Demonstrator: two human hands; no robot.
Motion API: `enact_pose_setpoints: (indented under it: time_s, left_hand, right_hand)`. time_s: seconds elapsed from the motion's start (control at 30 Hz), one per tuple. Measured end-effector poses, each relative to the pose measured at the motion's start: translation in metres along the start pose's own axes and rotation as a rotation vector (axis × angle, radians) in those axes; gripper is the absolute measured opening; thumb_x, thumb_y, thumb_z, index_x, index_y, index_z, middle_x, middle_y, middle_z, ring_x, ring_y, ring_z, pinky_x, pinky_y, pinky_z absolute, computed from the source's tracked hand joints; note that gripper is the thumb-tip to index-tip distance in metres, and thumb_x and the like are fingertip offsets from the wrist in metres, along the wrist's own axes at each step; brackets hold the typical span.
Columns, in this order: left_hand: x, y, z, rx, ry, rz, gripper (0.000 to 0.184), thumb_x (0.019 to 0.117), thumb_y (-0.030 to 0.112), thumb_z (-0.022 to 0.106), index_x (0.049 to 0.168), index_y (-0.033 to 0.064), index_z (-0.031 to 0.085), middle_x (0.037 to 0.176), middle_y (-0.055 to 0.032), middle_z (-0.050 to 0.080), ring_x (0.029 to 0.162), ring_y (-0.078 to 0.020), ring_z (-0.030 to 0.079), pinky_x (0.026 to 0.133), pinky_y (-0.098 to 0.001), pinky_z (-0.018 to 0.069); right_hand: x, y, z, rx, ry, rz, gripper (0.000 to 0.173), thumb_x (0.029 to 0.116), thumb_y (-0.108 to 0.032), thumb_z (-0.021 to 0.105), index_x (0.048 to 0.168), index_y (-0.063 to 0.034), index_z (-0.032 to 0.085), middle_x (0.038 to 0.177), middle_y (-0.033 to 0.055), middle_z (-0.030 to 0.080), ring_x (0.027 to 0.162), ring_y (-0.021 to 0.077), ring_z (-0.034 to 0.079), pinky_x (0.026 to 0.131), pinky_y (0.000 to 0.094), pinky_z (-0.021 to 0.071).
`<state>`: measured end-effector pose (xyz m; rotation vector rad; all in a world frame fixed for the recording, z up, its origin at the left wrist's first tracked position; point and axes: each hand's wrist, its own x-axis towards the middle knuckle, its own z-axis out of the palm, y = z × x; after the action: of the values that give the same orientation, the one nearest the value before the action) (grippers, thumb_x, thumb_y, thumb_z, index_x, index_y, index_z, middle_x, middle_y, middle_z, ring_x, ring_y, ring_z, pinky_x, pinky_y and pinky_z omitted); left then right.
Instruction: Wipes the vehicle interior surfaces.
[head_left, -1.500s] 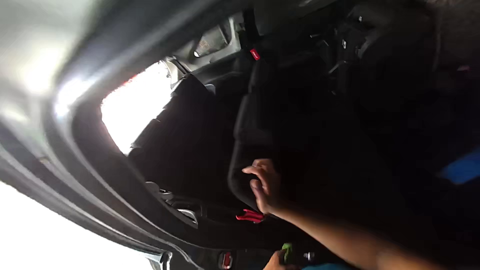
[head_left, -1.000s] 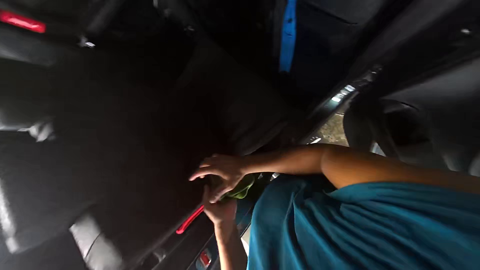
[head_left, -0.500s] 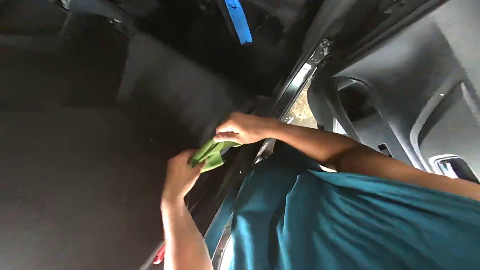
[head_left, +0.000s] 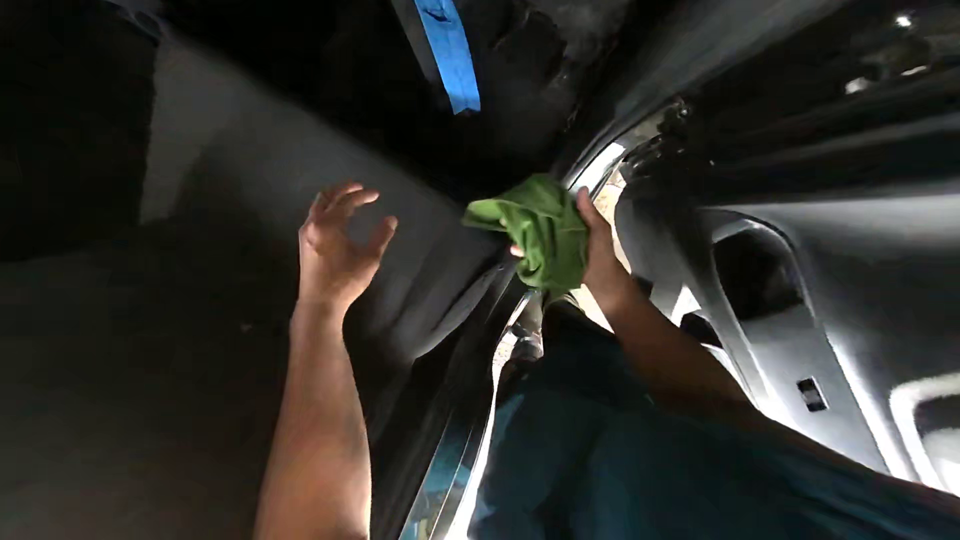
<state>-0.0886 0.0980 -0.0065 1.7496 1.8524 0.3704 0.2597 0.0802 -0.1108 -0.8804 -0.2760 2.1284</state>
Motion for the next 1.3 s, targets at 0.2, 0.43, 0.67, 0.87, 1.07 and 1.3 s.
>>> enact_pose_setpoints:
  time_s: [0.2, 0.43, 0.67, 0.87, 1.07, 1.3]
  left_hand:
    - [0.060, -0.158, 0.061, 0.083, 0.253, -0.287, 0.062, 0.1024, 0.051, 0.053, 0.143, 0.0033, 0.053, 0.150, -0.0229, 0.049, 0.142, -0.0352, 0.045, 0.118, -0.0526, 0.0359]
    - [0.156, -0.275, 0.072, 0.366, 0.715, -0.451, 0.076, 0.1017, 0.066, 0.034, 0.162, 0.0197, 0.032, 0.171, -0.0107, 0.021, 0.158, -0.0310, 0.016, 0.124, -0.0552, 0.0147]
    - [0.158, -0.310, 0.092, 0.396, 0.888, -0.312, 0.074, 0.1011, 0.057, 0.024, 0.156, 0.0112, 0.043, 0.163, -0.0136, 0.038, 0.154, -0.0339, 0.029, 0.124, -0.0554, 0.0168]
    - [0.157, -0.309, 0.090, 0.409, 0.872, -0.308, 0.082, 0.0977, 0.063, 0.020, 0.151, 0.0060, 0.047, 0.158, -0.0226, 0.041, 0.152, -0.0392, 0.030, 0.123, -0.0574, 0.0174]
    - [0.159, -0.310, 0.093, 0.360, 0.895, -0.318, 0.082, 0.0957, 0.066, 0.020, 0.151, 0.0113, 0.046, 0.160, -0.0203, 0.039, 0.153, -0.0372, 0.026, 0.122, -0.0589, 0.0144]
    - [0.157, -0.315, 0.098, 0.324, 0.908, -0.324, 0.088, 0.0937, 0.072, 0.018, 0.150, 0.0114, 0.047, 0.160, -0.0201, 0.040, 0.154, -0.0361, 0.026, 0.122, -0.0580, 0.0130]
  right_hand:
    - [0.168, 0.056, -0.028, -0.816, 0.336, 0.020, 0.058, 0.1107, -0.043, 0.039, 0.151, -0.0018, 0.045, 0.153, 0.0170, 0.050, 0.143, 0.0225, 0.046, 0.120, 0.0448, 0.0370]
    - [0.346, 0.147, -0.117, -1.197, 0.094, 0.273, 0.051, 0.1102, -0.040, 0.043, 0.151, -0.0109, 0.049, 0.149, 0.0157, 0.054, 0.137, 0.0278, 0.053, 0.113, 0.0502, 0.0436]
    - [0.431, 0.117, 0.006, -1.127, 0.104, 0.208, 0.055, 0.1120, -0.044, 0.034, 0.153, -0.0091, 0.044, 0.152, 0.0177, 0.050, 0.139, 0.0299, 0.050, 0.115, 0.0523, 0.0419]
    - [0.579, 0.157, 0.093, -1.218, -0.325, -0.212, 0.051, 0.1109, -0.040, 0.041, 0.150, -0.0082, 0.050, 0.146, 0.0145, 0.057, 0.132, 0.0212, 0.057, 0.111, 0.0397, 0.0476]
    - [0.464, 0.089, 0.093, -1.354, 0.224, 0.382, 0.048, 0.1085, -0.031, 0.050, 0.148, -0.0025, 0.050, 0.146, 0.0200, 0.055, 0.133, 0.0294, 0.054, 0.113, 0.0447, 0.0424]
    - [0.581, 0.004, 0.117, -1.357, 0.623, -0.509, 0.058, 0.1136, -0.036, 0.028, 0.153, 0.0046, 0.041, 0.150, 0.0264, 0.050, 0.140, 0.0338, 0.051, 0.118, 0.0478, 0.0395]
